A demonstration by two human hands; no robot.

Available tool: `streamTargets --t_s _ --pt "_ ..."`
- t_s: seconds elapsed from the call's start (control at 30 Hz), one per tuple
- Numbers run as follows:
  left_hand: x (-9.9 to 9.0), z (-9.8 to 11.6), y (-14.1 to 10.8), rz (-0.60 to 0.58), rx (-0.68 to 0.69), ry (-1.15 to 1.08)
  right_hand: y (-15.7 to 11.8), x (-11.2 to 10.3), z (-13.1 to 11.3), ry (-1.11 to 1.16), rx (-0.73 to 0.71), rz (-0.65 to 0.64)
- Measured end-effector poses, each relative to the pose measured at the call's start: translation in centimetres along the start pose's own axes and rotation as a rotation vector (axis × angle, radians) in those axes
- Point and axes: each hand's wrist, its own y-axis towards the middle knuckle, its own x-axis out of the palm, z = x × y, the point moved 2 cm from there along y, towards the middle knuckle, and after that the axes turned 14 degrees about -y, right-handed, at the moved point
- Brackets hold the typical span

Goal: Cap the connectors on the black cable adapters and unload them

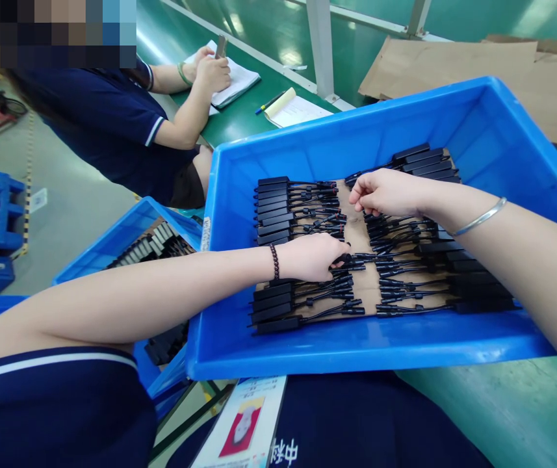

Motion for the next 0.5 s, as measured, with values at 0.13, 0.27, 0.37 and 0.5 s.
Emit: streamTargets --t_s 0.13,0.27,0.37,0.5 --pt "0.1 -0.2 0.0 0.001 0.020 0.049 -0.3 0.0 -0.5 0.003 0.006 -0.009" --pt "-0.1 0.0 0.1 -0.071 0.016 -0.023 -0.1 0.1 -0.2 -0.001 -0.027 -0.019" --pt "-0.1 0.4 0.1 -0.141 -0.019 -0.009 0.2 0.2 0.1 0.016 -0.042 -0.027" --pt "0.3 0.7 0.0 -0.149 -0.070 0.052 0.5 0.3 0.6 0.029 -0.066 -0.043"
